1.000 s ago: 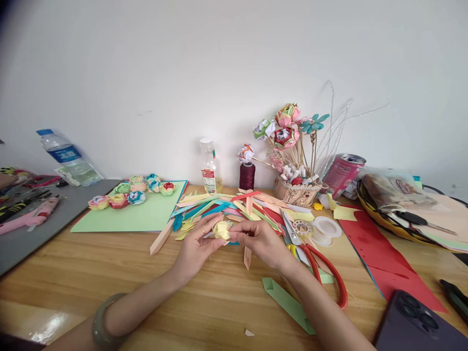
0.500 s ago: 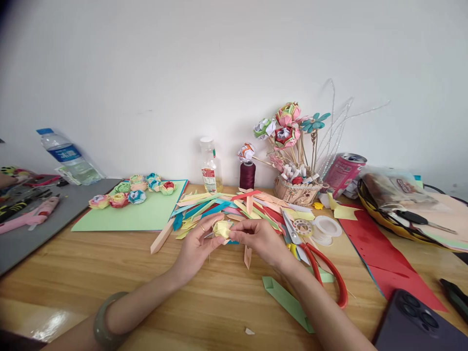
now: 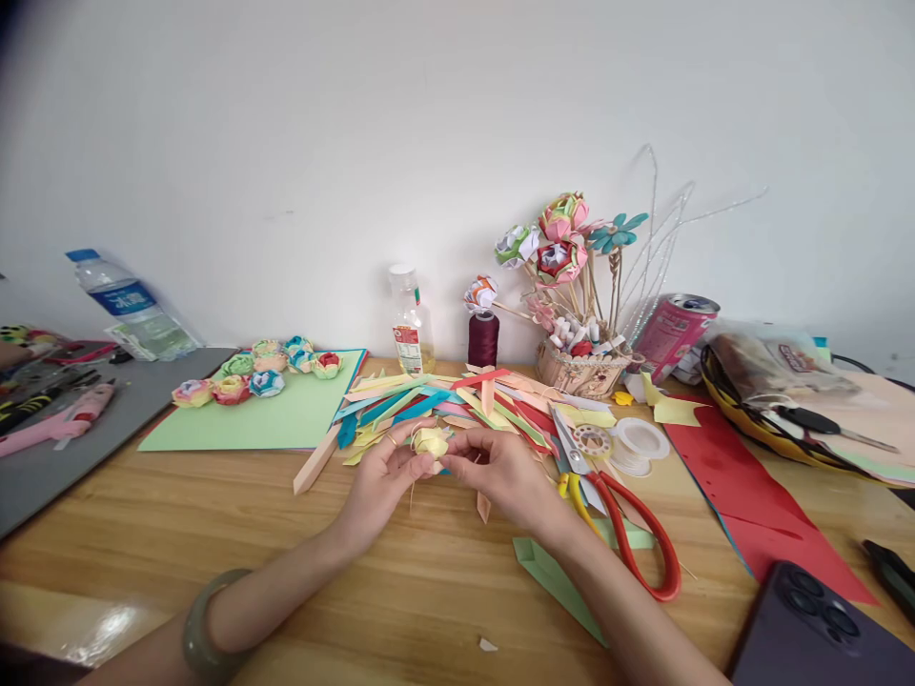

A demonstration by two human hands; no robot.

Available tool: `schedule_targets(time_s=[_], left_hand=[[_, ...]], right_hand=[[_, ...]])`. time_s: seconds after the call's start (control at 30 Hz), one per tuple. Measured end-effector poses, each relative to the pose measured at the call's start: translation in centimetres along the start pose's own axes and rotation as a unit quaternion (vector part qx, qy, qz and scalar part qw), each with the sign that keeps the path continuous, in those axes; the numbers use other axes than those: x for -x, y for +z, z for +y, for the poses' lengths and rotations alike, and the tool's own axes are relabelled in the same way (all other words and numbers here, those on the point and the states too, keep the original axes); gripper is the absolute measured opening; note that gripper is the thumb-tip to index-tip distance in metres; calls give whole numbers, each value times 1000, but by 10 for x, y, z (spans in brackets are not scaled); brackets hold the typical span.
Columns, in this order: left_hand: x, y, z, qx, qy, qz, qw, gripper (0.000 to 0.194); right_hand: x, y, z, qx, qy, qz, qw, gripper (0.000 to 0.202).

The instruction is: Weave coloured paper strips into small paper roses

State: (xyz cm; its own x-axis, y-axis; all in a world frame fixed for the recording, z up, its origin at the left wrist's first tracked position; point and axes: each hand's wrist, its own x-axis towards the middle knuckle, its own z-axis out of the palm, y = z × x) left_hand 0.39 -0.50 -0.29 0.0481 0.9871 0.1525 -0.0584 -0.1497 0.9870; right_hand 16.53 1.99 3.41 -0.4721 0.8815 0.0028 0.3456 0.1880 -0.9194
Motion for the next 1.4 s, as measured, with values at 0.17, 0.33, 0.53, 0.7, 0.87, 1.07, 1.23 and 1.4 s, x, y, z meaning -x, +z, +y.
schedule_targets(time_s=[0.17,0.33,0.53,0.7,0.87,1.07,1.23,1.4], left_hand=[[0,1,2,11,-33,5,999,38],[0,0,-3,12,-12,13,1000,36],[0,2,2,37,-52,11,998,39],[-1,2,7,44,-70,7,997,40],[0,2,4,18,-39,10,999,39],[0,2,3,24,-27,2,999,37],[1,1,-1,-19,21,15,999,33],[2,0,-2,-38,43,14,998,33]], right_hand=[[-1,0,-2,-18,2,7,1000,23],[0,4,1,-19,35,0,999,25],[0,3,4,-26,10,8,1000,23],[1,3,-2,-47,29,-5,998,23],[2,5,-4,-52,47,1,998,22],[1,6,0,-46,42,6,998,17],[0,9,-2,-37,46,19,998,15],[1,10,-5,-12,26,26,999,15]])
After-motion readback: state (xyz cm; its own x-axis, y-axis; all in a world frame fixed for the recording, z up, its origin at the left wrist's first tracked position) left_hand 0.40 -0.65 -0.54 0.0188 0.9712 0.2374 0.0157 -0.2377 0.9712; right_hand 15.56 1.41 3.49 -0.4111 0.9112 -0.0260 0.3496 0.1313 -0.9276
